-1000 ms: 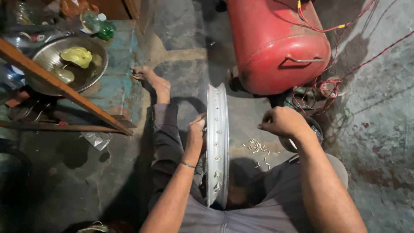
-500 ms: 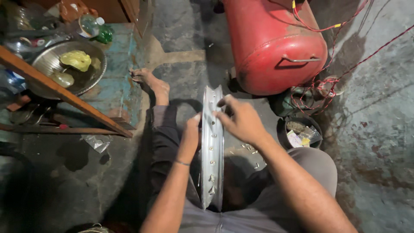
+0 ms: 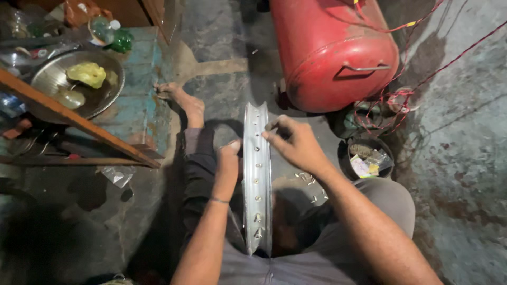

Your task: The person sits on the floor and inserts small metal fasteners into holes along the edge of a silver wheel rim. They repeatedly pick up fasteners from the floor and press them into place by hand, rotating the rim as needed to reach different sections.

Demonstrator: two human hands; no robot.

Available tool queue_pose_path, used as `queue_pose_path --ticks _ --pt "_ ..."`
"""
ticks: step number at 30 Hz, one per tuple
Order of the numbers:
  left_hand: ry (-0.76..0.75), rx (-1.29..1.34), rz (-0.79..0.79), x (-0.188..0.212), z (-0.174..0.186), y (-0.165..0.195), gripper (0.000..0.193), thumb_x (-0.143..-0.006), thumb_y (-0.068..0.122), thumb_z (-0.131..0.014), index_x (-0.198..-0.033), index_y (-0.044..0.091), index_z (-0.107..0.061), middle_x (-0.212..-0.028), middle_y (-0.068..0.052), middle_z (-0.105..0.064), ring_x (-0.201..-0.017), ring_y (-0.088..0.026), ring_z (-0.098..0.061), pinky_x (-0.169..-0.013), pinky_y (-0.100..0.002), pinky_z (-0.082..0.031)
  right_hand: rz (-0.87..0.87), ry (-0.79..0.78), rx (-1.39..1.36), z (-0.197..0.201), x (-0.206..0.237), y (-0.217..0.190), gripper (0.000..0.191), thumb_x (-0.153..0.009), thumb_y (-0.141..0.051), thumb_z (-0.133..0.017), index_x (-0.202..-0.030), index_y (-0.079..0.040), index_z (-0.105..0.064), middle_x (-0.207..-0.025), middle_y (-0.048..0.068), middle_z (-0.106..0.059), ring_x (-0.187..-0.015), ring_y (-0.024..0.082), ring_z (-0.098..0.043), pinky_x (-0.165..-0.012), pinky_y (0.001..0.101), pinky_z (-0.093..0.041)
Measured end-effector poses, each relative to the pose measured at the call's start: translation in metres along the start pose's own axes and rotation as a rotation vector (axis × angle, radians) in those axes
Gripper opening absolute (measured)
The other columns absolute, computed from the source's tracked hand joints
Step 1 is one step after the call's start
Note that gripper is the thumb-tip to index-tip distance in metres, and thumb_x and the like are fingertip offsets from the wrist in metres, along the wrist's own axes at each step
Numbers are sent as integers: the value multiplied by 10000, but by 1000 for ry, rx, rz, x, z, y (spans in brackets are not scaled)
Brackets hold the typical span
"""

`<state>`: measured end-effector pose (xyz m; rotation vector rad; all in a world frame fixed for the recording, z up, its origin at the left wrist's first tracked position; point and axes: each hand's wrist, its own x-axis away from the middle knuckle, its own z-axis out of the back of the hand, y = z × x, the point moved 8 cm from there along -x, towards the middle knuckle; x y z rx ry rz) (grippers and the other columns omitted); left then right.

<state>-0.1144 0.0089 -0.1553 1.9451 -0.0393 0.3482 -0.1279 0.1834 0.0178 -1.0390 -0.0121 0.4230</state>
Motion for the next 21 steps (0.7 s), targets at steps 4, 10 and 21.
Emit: queue_pose_path --ticks 4,10,21 --pt "-64 -733 -710 14 -26 36 173 -944 126 -600 -994 17 -725 -861 -116 -735 -784 -195 -742 -661 -345 -548 48 48 -73 7 -1 1 207 -948 -202 -745 -989 -7 -689 -765 47 -680 -688 75 -580 -628 260 -498" --pt "-104 -280 -273 -13 9 -9 312 -1030 150 -460 -1025 9 -738 -898 -54 -757 -837 -133 -689 -756 -325 -558 -35 67 -110 18 2 12 229 -956 -223 -720 -958 0 -667 -699 22 -626 -655 63 -574 -595 258 -488" --pt "-142 45 -25 1 -7 -1 394 -995 241 -422 -1089 40 -747 -922 8 -775 -796 -90 -715 -719 -281 -578 -78 83 -187 33 0 27 323 -1043 -314 -603 -906 -36 -695 -660 -4 -614 -631 52 -567 -586 248 -453"
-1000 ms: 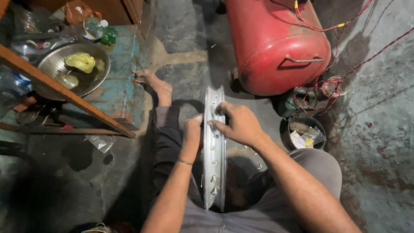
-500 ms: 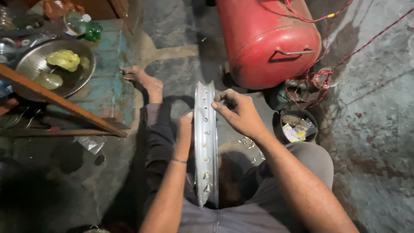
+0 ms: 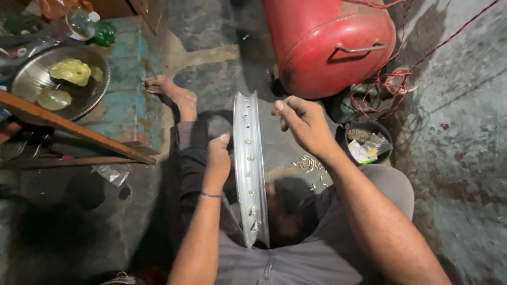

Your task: The person sits on the floor and inserts small metal fasteners into holes along the edge of a silver wheel rim. They repeatedly pick up fasteners from the floor and press them into place by hand, rotating the rim as needed to reach different sections.

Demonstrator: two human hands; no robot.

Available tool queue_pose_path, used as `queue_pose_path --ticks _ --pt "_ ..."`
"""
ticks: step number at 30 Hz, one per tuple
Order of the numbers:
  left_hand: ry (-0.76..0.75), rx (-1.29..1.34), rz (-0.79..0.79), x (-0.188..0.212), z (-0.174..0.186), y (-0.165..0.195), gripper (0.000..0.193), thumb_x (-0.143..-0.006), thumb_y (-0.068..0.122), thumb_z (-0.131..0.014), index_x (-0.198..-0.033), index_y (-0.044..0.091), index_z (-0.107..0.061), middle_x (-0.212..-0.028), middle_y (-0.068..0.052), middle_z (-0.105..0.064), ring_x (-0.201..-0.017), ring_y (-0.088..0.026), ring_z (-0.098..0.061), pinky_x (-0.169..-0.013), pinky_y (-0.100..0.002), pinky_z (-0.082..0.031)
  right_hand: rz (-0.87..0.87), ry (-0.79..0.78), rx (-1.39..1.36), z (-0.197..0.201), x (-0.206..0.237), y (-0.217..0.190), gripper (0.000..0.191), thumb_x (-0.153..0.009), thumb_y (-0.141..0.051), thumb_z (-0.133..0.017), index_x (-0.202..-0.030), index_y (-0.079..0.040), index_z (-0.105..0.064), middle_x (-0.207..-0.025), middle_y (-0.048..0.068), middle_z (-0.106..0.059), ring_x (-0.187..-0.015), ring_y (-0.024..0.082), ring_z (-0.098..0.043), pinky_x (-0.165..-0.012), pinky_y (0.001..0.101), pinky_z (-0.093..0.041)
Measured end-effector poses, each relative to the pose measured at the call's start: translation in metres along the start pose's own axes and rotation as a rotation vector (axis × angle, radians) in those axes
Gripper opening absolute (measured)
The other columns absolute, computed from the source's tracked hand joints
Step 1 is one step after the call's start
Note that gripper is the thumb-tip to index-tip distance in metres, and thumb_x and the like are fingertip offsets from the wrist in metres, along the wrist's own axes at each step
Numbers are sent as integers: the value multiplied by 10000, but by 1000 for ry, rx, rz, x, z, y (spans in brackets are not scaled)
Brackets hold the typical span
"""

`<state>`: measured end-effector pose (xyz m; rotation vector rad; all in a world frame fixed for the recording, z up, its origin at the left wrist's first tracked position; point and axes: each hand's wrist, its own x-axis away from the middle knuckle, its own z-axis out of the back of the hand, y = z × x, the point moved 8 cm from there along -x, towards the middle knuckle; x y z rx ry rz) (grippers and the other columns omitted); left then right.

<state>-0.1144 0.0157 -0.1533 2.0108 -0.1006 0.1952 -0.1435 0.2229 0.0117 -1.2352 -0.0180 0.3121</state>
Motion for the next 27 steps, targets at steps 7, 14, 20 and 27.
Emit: queue_pose_path --ticks 7,14,20,27 --pt "-22 -158 -67 3 -15 11 358 -962 184 -475 -1074 -21 -746 -957 -99 -765 -846 -149 -717 -756 -306 -583 40 -33 153 -9 0 -7 369 -1026 -315 -660 -843 5 -639 -633 66 -611 -595 109 -545 -565 294 -452" --pt "33 -37 -307 -9 17 -15 261 -1045 142 -549 -1133 -48 -706 -1101 -76 -693 -1013 -150 -634 -917 -305 -529 174 -157 322 -42 7 -32 282 -872 -301 -741 -956 -37 -687 -731 151 -669 -612 310 -677 -583 398 -511" --pt "-92 -146 -336 -4 10 -16 272 -1056 196 -514 -1150 15 -694 -1090 -49 -691 -1002 -126 -636 -880 -285 -523 221 -164 415 -55 8 -32 318 -797 -333 -807 -892 -58 -678 -804 143 -712 -740 367 -690 -640 452 -520" --pt "-23 274 -151 -23 12 -39 339 -1144 271 -492 -1059 5 -684 -965 -37 -673 -853 -126 -608 -774 -292 -516 66 -174 355 -56 7 -17 270 -760 -284 -822 -867 -61 -712 -755 140 -697 -664 305 -689 -623 403 -526"
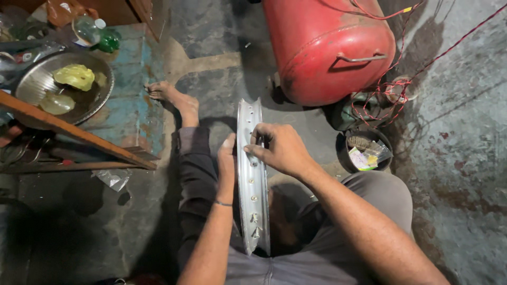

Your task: The person sits on the floor and inserts small metal fasteners into holes along the edge of a silver wheel rim. They repeatedly pick up fasteners from the floor and press them into place by hand, rotating the rim as needed to reach different sections.

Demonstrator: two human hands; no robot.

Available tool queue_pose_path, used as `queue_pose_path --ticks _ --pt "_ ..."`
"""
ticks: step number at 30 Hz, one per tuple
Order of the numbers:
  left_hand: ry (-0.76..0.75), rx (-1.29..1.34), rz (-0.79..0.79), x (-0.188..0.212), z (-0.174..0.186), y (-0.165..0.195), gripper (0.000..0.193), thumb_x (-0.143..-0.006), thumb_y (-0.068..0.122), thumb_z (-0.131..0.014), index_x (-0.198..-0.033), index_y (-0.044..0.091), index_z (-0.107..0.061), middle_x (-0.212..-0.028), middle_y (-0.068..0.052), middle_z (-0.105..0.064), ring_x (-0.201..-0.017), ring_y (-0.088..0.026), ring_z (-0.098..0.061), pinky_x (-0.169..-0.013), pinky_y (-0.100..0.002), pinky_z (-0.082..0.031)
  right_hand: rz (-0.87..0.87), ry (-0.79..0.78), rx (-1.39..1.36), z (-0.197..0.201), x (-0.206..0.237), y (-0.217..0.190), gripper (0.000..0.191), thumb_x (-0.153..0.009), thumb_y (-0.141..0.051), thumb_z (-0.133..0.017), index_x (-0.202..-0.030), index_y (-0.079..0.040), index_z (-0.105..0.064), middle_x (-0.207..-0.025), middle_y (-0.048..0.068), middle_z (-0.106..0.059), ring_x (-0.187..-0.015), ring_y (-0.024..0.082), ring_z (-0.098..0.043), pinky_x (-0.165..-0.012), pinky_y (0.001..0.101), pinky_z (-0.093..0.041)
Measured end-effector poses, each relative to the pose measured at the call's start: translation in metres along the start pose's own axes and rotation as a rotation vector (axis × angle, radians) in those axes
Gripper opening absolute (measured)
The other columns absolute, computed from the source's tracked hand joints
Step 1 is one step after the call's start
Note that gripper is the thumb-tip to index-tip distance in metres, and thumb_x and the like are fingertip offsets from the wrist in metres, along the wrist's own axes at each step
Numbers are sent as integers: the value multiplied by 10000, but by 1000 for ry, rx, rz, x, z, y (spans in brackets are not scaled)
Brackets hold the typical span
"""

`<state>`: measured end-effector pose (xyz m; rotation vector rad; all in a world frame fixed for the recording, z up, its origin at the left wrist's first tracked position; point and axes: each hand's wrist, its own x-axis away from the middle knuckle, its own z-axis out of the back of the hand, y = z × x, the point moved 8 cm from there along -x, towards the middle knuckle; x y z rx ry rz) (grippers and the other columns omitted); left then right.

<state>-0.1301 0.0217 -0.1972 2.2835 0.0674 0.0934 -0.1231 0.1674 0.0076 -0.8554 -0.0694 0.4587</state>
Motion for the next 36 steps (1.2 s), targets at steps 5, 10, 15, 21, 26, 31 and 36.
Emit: queue_pose_path --ticks 5,10,15,21,26,31,36 --pt "-38 -492 -100 11 2 16 345 -1064 265 -470 -996 25 -708 -907 -11 -686 -842 -85 -606 -730 -268 -519 82 -30 -92 0 1 -7 199 -761 -213 -787 -917 -92 -757 -765 131 -697 -672 278 -694 -634 383 -530" --pt "88 -267 -14 16 6 15 321 -1073 234 -503 -1013 -5 -708 -932 -17 -680 -841 -104 -615 -759 -282 -523 -14 29 -4 3 1 0 260 -758 -272 -844 -900 -85 -733 -766 138 -707 -663 295 -688 -613 393 -514" --pt "7 -97 10 4 -12 9 339 -1067 252 -468 -1089 9 -703 -952 -23 -677 -845 -116 -622 -768 -272 -520 116 72 -14 6 4 -9 285 -726 -219 -828 -954 -77 -733 -782 154 -686 -687 310 -681 -622 397 -526" --pt "-9 -219 5 18 9 16 297 -1026 225 -517 -1047 -8 -700 -987 -28 -694 -900 -114 -654 -796 -288 -568 79 33 7 2 3 -8 228 -755 -228 -818 -905 -81 -731 -773 140 -690 -683 312 -681 -620 408 -527" --pt "-23 -333 -145 1 0 9 257 -1064 196 -546 -1061 -6 -704 -964 -19 -671 -862 -114 -612 -751 -272 -520 49 74 -1 9 5 -10 303 -745 -259 -840 -919 -65 -686 -809 147 -699 -701 320 -693 -629 417 -535" --pt "-28 -337 -18 15 10 10 267 -1033 215 -544 -1015 12 -718 -929 -18 -694 -827 -125 -624 -717 -275 -519 103 14 24 6 6 -15 221 -755 -201 -796 -948 -107 -743 -812 156 -702 -738 334 -696 -658 428 -531" --pt "0 -291 -199 14 2 22 297 -1127 219 -578 -1000 -28 -684 -997 -13 -637 -923 -112 -580 -821 -283 -507 28 14 16 3 3 -6 263 -750 -261 -832 -931 -101 -728 -817 136 -721 -700 318 -708 -636 410 -539"
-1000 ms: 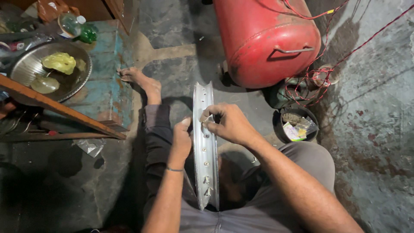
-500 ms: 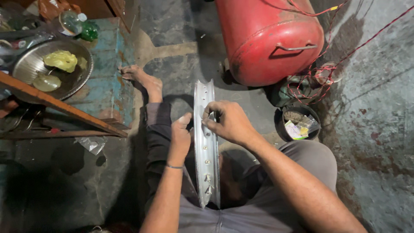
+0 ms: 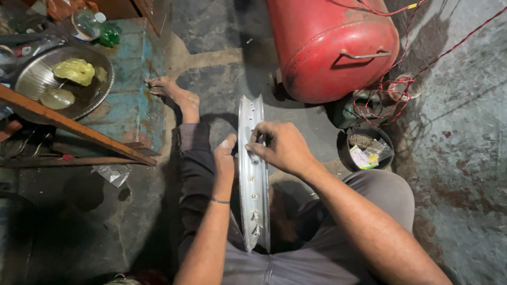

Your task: The person sits on the floor and inserts small metal fasteners into holes along the edge of a silver wheel rim. They repeatedly pick up fasteners from the floor and press them into place by hand, rotating the rim as needed to reach different sections.

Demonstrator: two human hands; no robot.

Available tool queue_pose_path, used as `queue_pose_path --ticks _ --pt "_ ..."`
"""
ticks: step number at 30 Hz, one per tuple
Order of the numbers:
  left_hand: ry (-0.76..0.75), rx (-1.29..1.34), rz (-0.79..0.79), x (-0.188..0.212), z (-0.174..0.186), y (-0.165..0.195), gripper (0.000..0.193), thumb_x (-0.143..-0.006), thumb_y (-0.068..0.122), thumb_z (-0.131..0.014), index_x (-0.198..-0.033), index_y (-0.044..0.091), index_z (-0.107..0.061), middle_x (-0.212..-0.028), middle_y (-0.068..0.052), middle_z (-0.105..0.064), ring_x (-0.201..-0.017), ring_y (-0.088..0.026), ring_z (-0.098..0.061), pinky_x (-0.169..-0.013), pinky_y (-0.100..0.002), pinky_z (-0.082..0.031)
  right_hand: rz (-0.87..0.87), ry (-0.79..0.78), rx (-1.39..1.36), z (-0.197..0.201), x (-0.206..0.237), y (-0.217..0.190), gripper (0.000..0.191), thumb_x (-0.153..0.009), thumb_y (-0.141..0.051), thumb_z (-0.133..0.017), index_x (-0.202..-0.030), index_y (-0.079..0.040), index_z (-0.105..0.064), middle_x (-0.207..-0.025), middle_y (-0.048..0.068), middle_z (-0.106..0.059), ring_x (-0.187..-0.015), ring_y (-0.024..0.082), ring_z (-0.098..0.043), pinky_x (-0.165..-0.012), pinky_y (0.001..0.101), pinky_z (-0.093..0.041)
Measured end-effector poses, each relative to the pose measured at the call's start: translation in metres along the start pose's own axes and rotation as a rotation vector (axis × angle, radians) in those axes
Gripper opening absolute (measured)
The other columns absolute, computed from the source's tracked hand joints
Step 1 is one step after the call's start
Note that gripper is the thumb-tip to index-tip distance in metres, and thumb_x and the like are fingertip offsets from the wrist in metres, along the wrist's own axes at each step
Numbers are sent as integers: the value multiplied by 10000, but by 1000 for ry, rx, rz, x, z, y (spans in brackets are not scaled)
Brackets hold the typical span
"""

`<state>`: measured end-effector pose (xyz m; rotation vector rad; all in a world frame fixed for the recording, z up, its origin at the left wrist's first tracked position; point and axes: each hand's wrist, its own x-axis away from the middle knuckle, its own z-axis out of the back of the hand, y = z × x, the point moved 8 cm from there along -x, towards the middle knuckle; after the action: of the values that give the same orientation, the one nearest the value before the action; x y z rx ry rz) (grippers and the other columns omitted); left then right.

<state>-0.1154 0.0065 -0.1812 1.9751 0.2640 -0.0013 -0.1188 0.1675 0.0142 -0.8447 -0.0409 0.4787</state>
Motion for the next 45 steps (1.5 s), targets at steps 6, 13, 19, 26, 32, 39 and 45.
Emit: queue_pose_path --ticks 6,13,19,26,32,39,45 --pt "60 48 329 5 7 -30 324 -1000 254 -538 -1030 8 -747 -908 -28 -702 -805 -130 -627 -708 -298 -502 14 -14 -7 0 1 -2 277 -749 -265 -821 -964 -106 -748 -729 141 -701 -640 299 -694 -596 398 -525" --pt "78 196 136 -5 4 -22 309 -1107 234 -569 -1103 -48 -694 -1041 -40 -686 -943 -129 -630 -850 -301 -520 -63 -10 16 -1 3 -2 237 -775 -266 -799 -948 -115 -738 -740 117 -719 -623 283 -706 -601 398 -541" --pt "-160 -329 -200 9 -11 17 334 -1044 230 -598 -1238 -35 -663 -1111 -56 -713 -1009 -138 -652 -890 -290 -526 4 -18 54 1 2 -6 271 -758 -287 -808 -956 -119 -732 -783 139 -731 -680 321 -714 -630 424 -549" --pt "129 390 295 -4 7 -45 321 -1067 246 -589 -1143 -49 -690 -1029 -98 -713 -903 -186 -669 -807 -328 -546 -4 39 85 4 5 -7 331 -761 -304 -824 -1002 -106 -714 -783 161 -718 -732 372 -704 -650 449 -544" --pt "30 156 201 3 7 -31 387 -1055 272 -533 -1187 -50 -703 -1075 -91 -718 -956 -169 -681 -853 -302 -545 -52 -17 91 0 4 -7 296 -757 -283 -797 -1007 -136 -737 -742 138 -713 -707 346 -713 -640 441 -548" --pt "-25 164 238 4 3 -36 444 -1047 286 -490 -1273 -48 -678 -1166 -123 -718 -1027 -192 -694 -901 -312 -554 24 56 148 4 7 -18 218 -808 -282 -766 -970 -136 -760 -870 130 -734 -765 344 -709 -659 452 -542" --pt "70 143 311 6 20 -59 463 -999 294 -514 -1293 -24 -677 -1145 -125 -718 -989 -207 -688 -825 -329 -556 68 24 223 2 9 -21 211 -806 -274 -759 -976 -148 -758 -899 112 -718 -829 350 -693 -693 472 -529"
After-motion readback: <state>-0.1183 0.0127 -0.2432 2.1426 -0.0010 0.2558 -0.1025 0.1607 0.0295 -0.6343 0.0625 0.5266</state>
